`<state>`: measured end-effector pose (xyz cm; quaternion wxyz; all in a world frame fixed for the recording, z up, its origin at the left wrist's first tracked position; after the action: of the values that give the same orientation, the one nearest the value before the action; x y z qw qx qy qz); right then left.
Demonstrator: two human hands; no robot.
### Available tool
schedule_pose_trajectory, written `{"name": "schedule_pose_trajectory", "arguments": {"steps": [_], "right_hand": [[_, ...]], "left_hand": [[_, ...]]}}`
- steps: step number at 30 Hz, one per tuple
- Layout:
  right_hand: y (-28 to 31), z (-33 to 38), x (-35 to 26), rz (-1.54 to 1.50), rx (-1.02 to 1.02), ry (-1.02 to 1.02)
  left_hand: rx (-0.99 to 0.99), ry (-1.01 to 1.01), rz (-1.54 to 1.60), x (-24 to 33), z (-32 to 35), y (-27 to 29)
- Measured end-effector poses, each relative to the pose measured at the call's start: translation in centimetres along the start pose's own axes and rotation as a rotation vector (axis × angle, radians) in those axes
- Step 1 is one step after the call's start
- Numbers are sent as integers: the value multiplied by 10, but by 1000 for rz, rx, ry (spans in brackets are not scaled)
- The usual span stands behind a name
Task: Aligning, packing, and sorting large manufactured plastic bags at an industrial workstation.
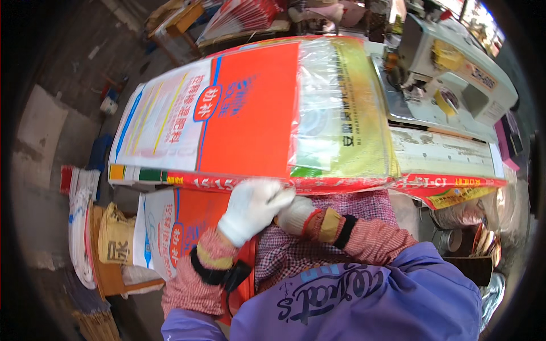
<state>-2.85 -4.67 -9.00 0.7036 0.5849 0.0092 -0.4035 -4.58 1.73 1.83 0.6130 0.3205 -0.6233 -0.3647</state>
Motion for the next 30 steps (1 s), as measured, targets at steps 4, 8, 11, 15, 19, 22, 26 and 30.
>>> {"name": "schedule_pose_trajectory", "arguments": {"steps": [4, 8, 11, 15, 19, 22, 26, 30], "right_hand": [[29, 48, -3, -49, -110, 157], [58, 84, 7, -199, 19, 250], [90, 99, 32, -883, 403, 301], [105, 96, 84, -1527, 605, -75], [129, 93, 114, -1778, 728, -93], [129, 91, 121, -1863, 596, -197], [123, 71, 119, -1931, 412, -238], [143, 34, 135, -1249, 476, -311]], "left_hand": [[195, -220, -179, 28, -86, -5], [75, -121, -222, 19, -116, -15], [65, -182, -194, 15, -99, -11], [148, -246, -70, 21, -66, 2], [242, -254, 1, 38, -47, 24], [417, -228, 161, 43, -36, 48], [308, -627, -250, 67, -14, 38], [-272, -726, -470, 63, 1, -8]]}}
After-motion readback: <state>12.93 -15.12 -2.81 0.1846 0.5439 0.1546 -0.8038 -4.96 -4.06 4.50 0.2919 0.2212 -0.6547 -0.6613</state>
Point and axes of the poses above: each hand's wrist, its own z-axis away from the middle knuckle, its own y-axis out of the back of the hand, x = y × z, the point moved 5 cm from there along -z, towards the middle knuckle, and after that the axes turned 2 degrees about y, right-handed, at the moved point
